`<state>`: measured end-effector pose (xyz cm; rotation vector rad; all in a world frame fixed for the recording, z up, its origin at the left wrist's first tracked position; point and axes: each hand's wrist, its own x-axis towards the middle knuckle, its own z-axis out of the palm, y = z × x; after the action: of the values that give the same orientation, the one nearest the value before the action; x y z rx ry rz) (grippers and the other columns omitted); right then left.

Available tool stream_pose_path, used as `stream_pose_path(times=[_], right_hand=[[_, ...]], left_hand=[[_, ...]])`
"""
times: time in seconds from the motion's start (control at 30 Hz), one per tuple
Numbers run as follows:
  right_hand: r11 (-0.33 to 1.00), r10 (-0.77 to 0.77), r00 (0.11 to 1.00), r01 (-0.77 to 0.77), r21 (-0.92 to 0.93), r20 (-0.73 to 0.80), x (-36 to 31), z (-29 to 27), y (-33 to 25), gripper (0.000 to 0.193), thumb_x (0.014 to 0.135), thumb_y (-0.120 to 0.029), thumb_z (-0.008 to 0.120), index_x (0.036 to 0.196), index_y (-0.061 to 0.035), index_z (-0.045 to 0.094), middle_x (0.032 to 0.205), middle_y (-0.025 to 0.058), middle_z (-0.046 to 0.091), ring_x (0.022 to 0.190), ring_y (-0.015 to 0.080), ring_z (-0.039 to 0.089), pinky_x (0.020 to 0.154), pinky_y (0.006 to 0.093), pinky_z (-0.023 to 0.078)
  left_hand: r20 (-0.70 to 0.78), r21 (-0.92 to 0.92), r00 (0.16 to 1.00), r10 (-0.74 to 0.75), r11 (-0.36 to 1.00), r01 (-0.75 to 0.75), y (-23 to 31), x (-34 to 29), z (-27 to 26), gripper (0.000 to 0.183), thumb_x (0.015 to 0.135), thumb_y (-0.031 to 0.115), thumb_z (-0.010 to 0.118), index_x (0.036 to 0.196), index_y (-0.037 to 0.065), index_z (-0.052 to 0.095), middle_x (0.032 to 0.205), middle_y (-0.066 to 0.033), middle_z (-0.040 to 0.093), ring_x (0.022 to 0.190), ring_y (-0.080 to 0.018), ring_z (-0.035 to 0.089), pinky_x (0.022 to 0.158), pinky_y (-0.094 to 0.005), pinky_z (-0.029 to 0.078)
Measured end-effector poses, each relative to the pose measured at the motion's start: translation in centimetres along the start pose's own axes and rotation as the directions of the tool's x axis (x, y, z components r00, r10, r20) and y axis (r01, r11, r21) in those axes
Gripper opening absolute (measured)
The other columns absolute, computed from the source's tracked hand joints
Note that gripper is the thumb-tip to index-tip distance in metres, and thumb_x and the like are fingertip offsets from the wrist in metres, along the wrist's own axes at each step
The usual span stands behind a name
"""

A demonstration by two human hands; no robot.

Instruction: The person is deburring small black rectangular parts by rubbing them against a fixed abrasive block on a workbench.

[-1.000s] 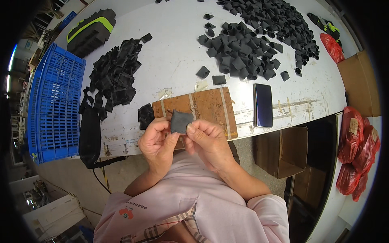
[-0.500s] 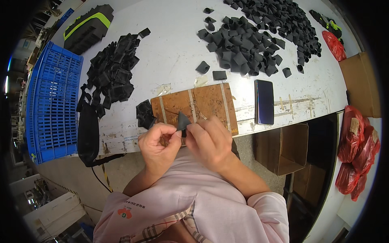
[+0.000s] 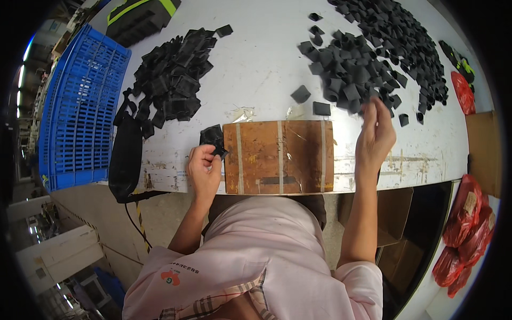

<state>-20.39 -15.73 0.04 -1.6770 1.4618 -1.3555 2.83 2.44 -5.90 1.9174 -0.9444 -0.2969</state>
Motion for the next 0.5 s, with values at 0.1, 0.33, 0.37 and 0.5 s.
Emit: stream_pose_path(times=[0.1, 0.33, 0.37, 0.5], right_hand=[[0.999, 0.03, 0.961, -0.04, 0.028, 0.274, -4.9, 0.2, -1.1, 0.017, 0.086, -0.011, 0.054, 0.09, 0.004, 0.06, 0.072, 0.0041, 0.058, 0.063, 0.0074, 0.05, 0.056, 0.0196, 0.041], [0.994, 0.101, 0.788, -0.11, -0.022, 0.607, -10.2, 1.9, -2.9, 0.004, 0.077, -0.002, 0.059, 0.08, 0.0009, 0.061, 0.066, 0.0137, 0.058, 0.058, 0.0207, 0.057, 0.052, 0.0283, 0.044], [0.998, 0.066, 0.756, -0.064, -0.026, 0.651, -10.5, 2.0, -3.3, 0.004, 0.076, -0.001, 0.059, 0.08, 0.0005, 0.061, 0.069, 0.015, 0.059, 0.06, 0.0245, 0.058, 0.053, 0.0304, 0.045], [1.0, -0.019, 0.671, 0.029, -0.001, 0.741, -11.2, 2.5, -4.6, 0.005, 0.075, -0.001, 0.059, 0.08, -0.0006, 0.06, 0.073, 0.0166, 0.06, 0.063, 0.0305, 0.058, 0.055, 0.0347, 0.046]], left_hand=[[0.052, 0.206, 0.996, 0.077, 0.975, -0.086, -1.1, 1.6, 0.3, 0.023, 0.068, -0.001, 0.058, 0.09, 0.0, 0.053, 0.083, -0.0118, 0.052, 0.07, -0.0206, 0.054, 0.058, -0.0284, 0.045], [0.072, 0.518, 0.986, 0.15, 0.839, -0.165, -3.3, 5.3, 1.1, 0.028, 0.069, 0.004, 0.062, 0.095, -0.001, 0.053, 0.09, -0.0171, 0.05, 0.084, -0.0349, 0.05, 0.076, -0.0396, 0.041], [0.131, 0.516, 0.987, 0.09, 0.844, -0.145, -3.9, 5.7, 0.9, 0.021, 0.07, 0.003, 0.061, 0.089, -0.001, 0.054, 0.088, -0.016, 0.052, 0.083, -0.0342, 0.05, 0.075, -0.0394, 0.041], [0.16, 0.433, 0.972, 0.17, 0.873, -0.224, -4.6, 6.5, 0.4, 0.008, 0.07, 0.0, 0.06, 0.075, -0.001, 0.054, 0.082, -0.0139, 0.054, 0.082, -0.033, 0.05, 0.073, -0.0393, 0.041]])
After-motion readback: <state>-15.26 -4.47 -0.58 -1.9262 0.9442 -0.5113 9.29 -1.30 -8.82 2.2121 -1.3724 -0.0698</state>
